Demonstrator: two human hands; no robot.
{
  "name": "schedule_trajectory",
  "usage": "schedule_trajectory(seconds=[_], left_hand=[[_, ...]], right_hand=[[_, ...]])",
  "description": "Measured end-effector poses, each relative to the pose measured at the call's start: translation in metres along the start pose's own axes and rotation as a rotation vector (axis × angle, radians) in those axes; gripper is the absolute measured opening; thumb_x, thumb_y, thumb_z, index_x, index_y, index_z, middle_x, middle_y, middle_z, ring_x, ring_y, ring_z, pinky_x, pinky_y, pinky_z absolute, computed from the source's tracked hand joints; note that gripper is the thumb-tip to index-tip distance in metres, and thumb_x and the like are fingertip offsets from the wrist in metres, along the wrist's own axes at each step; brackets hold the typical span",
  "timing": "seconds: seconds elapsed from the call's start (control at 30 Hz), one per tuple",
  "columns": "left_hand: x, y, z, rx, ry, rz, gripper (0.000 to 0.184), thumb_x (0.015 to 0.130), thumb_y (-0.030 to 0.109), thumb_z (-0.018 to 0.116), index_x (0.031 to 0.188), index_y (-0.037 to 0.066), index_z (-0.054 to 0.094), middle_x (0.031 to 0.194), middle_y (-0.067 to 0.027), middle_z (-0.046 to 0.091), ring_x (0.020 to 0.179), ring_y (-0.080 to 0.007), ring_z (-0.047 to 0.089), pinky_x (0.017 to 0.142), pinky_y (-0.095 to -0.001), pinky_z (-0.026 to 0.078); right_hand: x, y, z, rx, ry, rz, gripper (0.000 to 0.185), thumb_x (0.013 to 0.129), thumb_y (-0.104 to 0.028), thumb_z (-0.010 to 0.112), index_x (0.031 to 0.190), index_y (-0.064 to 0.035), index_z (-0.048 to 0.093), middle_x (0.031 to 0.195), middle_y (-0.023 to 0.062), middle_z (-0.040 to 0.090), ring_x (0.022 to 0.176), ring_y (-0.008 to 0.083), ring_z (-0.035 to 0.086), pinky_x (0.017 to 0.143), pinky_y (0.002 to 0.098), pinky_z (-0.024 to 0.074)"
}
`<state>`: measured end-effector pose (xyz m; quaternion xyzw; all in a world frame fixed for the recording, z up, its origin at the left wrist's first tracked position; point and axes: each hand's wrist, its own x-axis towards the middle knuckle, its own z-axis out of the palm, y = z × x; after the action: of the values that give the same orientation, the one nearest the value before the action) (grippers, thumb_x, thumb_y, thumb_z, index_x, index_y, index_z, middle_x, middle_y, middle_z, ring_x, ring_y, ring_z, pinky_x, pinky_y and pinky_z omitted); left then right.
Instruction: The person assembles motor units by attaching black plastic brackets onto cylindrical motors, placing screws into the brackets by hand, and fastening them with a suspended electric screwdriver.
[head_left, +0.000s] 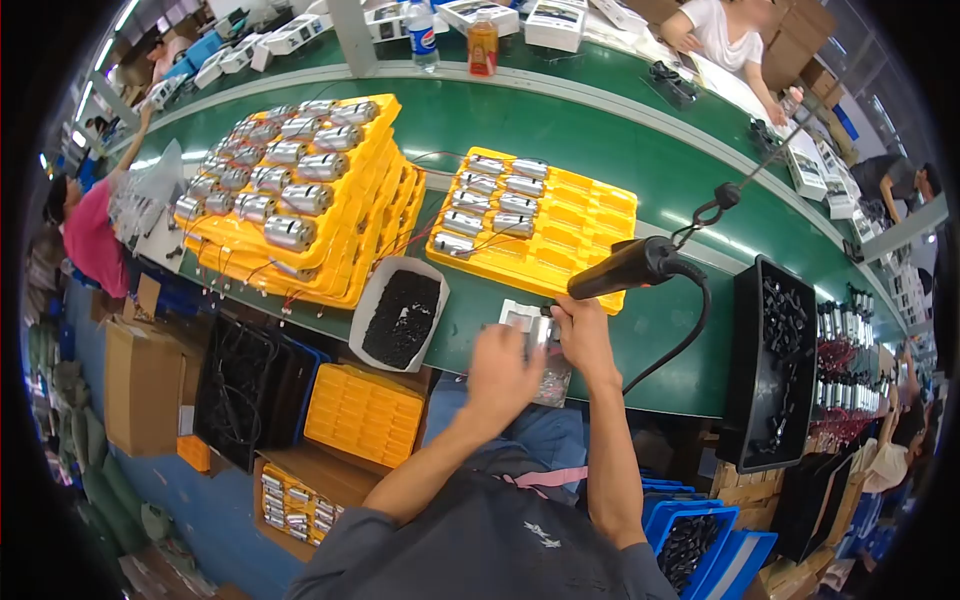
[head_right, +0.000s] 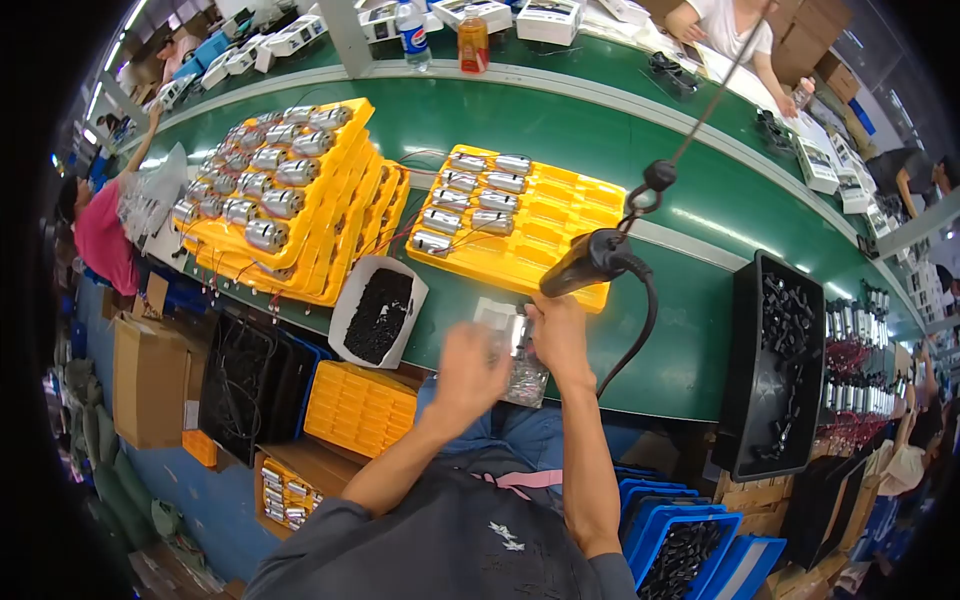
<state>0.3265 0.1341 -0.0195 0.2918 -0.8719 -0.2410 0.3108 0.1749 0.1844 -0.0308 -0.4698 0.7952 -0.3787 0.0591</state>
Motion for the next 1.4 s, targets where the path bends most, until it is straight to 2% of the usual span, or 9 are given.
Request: schedule_trajectory(seconds=[0.17, 0.27, 0.4, 0.5, 0.57, 0.73, 0.83, 1.1, 1.4], left_hand=[[0.026, -0.083, -0.070, 0.138, 0.197, -0.194, 0.028, 0.082, 0.010, 0.062, 0.107, -0.004, 0.059, 0.083, -0.0173, 0.059, 0.072, -0.0305, 0.058, 0.067, -0.0393, 0.047], [0.036, -0.113, -0.095, 0.281, -0.181, -0.188, 0.032, 0.083, 0.009, 0.060, 0.110, -0.006, 0.054, 0.096, -0.0284, 0.058, 0.090, -0.0456, 0.056, 0.079, -0.0474, 0.046], [0.052, -0.127, -0.087, 0.216, -0.505, -0.225, 0.028, 0.078, 0.006, 0.063, 0.102, -0.006, 0.057, 0.093, -0.0283, 0.061, 0.090, -0.0439, 0.059, 0.078, -0.0470, 0.047], [0.056, -0.134, -0.090, 0.123, -0.548, -0.236, 0.022, 0.074, 0.010, 0.067, 0.090, -0.005, 0.062, 0.084, -0.0243, 0.064, 0.086, -0.0401, 0.061, 0.075, -0.0443, 0.048], [0.053, -0.133, -0.093, 0.085, -0.491, -0.196, 0.017, 0.075, 0.010, 0.067, 0.084, -0.004, 0.063, 0.075, -0.0207, 0.064, 0.076, -0.0356, 0.063, 0.069, -0.0416, 0.048], [0.047, -0.127, -0.090, 0.013, -0.369, -0.151, 0.011, 0.077, 0.007, 0.060, 0.078, -0.003, 0.063, 0.079, -0.0226, 0.064, 0.076, -0.0377, 0.063, 0.069, -0.0429, 0.049], [0.053, -0.111, -0.099, 0.131, -0.224, -0.146, 0.017, 0.078, 0.014, 0.057, 0.074, -0.003, 0.060, 0.076, -0.0248, 0.061, 0.076, -0.0406, 0.061, 0.068, -0.0459, 0.048], [0.039, -0.132, -0.090, 0.073, -0.002, -0.005, 0.014, 0.078, 0.010, 0.055, 0.070, -0.002, 0.055, 0.073, -0.0220, 0.060, 0.074, -0.0404, 0.059, 0.069, -0.0474, 0.048], [0.046, -0.038, -0.063, -0.733, -0.016, -0.208, 0.012, 0.078, 0.009, 0.069, 0.084, -0.001, 0.067, 0.072, -0.0040, 0.066, 0.064, -0.0061, 0.059, 0.059, -0.0214, 0.049]], right_hand=[[-0.052, -0.017, -0.024, -0.084, 0.365, 0.147, 0.033, 0.082, -0.007, 0.063, 0.111, 0.0072, 0.059, 0.112, 0.0221, 0.060, 0.110, 0.0387, 0.053, 0.093, 0.0389, 0.0425], [-0.077, -0.066, -0.049, 0.176, 0.350, 0.222, 0.038, 0.081, -0.006, 0.065, 0.114, 0.0086, 0.056, 0.108, 0.0233, 0.061, 0.109, 0.0358, 0.056, 0.092, 0.0375, 0.0446], [-0.114, -0.111, -0.107, 0.174, 0.149, -0.365, 0.050, 0.080, -0.004, 0.060, 0.127, 0.0027, 0.045, 0.107, 0.0275, 0.059, 0.093, 0.0321, 0.063, 0.080, 0.0375, 0.0503], [-0.125, -0.077, -0.115, 0.220, 0.694, -0.432, 0.056, 0.078, -0.003, 0.060, 0.131, 0.0002, 0.042, 0.109, 0.0247, 0.059, 0.098, 0.0284, 0.062, 0.084, 0.0372, 0.0486], [-0.094, -0.053, -0.101, 0.501, 0.994, -0.079, 0.064, 0.077, -0.007, 0.062, 0.135, -0.0012, 0.037, 0.116, 0.0211, 0.056, 0.107, 0.0299, 0.057, 0.092, 0.0371, 0.0442], [-0.008, -0.018, -0.105, 0.769, 0.230, -0.092, 0.085, 0.069, -0.018, 0.077, 0.140, 0.0008, 0.034, 0.127, 0.0165, 0.049, 0.116, 0.0232, 0.048, 0.101, 0.0394, 0.0361], [0.018, 0.007, -0.088, 0.666, 0.086, -0.019, 0.073, 0.070, -0.004, 0.075, 0.135, -0.0001, 0.042, 0.109, 0.0066, 0.058, 0.098, 0.0148, 0.057, 0.086, 0.0311, 0.0469], [-0.017, 0.008, -0.081, 0.884, 0.351, -0.183, 0.043, 0.076, 0.002, 0.064, 0.114, -0.0045, 0.045, 0.080, 0.0044, 0.051, 0.068, 0.0151, 0.054, 0.066, 0.0306, 0.0497], [-0.058, -0.028, -0.094, 0.907, 0.272, -0.141, 0.046, 0.075, -0.005, 0.066, 0.115, -0.0022, 0.044, 0.076, 0.0096, 0.052, 0.061, 0.0183, 0.053, 0.061, 0.0314, 0.0492]])
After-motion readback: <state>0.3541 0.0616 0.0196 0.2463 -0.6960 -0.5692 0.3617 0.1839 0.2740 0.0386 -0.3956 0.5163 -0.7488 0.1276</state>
